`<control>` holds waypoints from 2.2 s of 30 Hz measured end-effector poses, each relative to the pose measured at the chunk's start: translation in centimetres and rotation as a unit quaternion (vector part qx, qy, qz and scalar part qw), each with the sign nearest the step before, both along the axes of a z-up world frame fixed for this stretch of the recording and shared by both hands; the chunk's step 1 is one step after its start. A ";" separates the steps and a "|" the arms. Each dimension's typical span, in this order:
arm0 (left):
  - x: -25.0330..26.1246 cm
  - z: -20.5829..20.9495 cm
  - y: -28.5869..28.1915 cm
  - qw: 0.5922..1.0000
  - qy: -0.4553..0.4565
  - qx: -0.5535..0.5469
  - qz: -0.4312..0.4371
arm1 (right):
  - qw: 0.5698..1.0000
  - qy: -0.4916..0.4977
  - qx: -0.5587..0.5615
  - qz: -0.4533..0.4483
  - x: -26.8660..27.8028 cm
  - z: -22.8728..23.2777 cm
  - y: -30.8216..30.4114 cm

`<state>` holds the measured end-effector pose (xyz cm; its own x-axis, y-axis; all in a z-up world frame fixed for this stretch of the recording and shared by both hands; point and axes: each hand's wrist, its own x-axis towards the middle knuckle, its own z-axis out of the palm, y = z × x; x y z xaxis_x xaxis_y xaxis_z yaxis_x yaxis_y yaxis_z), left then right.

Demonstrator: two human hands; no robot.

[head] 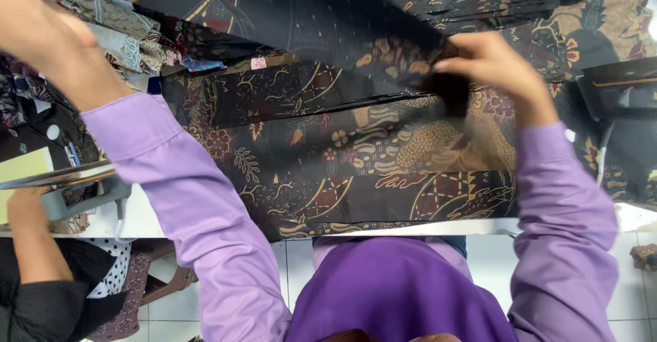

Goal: The person folds a large piece of patterned fabric on a table. They repeatedly fold the fabric in half lengthwise, aligning the edges and smoothing the surface with their hands. The fabric is progressively reduced in size through multiple folds.

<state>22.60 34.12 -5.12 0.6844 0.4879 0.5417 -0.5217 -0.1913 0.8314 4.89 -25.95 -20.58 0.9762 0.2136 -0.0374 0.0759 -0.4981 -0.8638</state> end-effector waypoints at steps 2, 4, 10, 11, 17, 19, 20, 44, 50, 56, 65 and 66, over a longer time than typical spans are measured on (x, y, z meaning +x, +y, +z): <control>2.2 -3.0 1.3 0.999 0.034 -0.040 -0.008 | 0.997 -0.002 -0.072 -0.033 0.9 -0.1 -4.0; 3.5 -6.3 1.0 0.996 0.056 -0.064 -0.021 | 0.989 -0.049 -0.118 -0.071 2.1 -0.7 -7.5; 5.7 -15.0 -3.7 0.984 0.136 -0.101 -0.061 | 0.937 -0.158 -0.215 -0.227 7.5 -4.9 -14.3; 6.0 -16.4 -4.2 0.985 0.137 -0.087 -0.057 | 0.923 -0.205 -0.230 -0.229 8.5 -5.9 -15.0; 6.6 -23.1 -4.5 0.991 0.109 0.067 0.033 | 0.875 -0.237 -0.314 -0.282 11.3 -9.8 -15.9; 6.1 -23.5 -4.7 0.977 0.096 0.145 0.124 | 0.856 -0.260 -0.346 -0.283 10.7 -9.6 -14.8; 5.3 -23.4 -5.1 0.966 0.107 0.162 0.171 | 0.835 -0.305 -0.367 -0.273 9.8 -9.3 -13.8; -11.4 -25.9 -19.2 0.578 -0.002 0.813 -0.069 | 0.873 -0.225 -0.431 -0.036 -1.2 -9.6 9.1; -10.1 -25.0 -17.3 0.593 0.033 0.805 0.011 | 0.819 -0.281 -0.498 -0.039 -1.9 -10.7 9.6; -9.9 -20.6 -11.4 0.740 0.026 0.672 -0.005 | 0.894 -0.279 -0.341 -0.081 -1.9 -9.1 10.2; -13.0 -14.3 -6.4 0.742 -0.037 0.669 0.015 | 0.804 -0.343 -0.457 -0.166 -0.7 -9.9 3.0; -13.5 -14.1 -5.9 0.737 -0.045 0.674 0.021 | 0.806 -0.358 -0.439 -0.172 -1.5 -9.4 1.7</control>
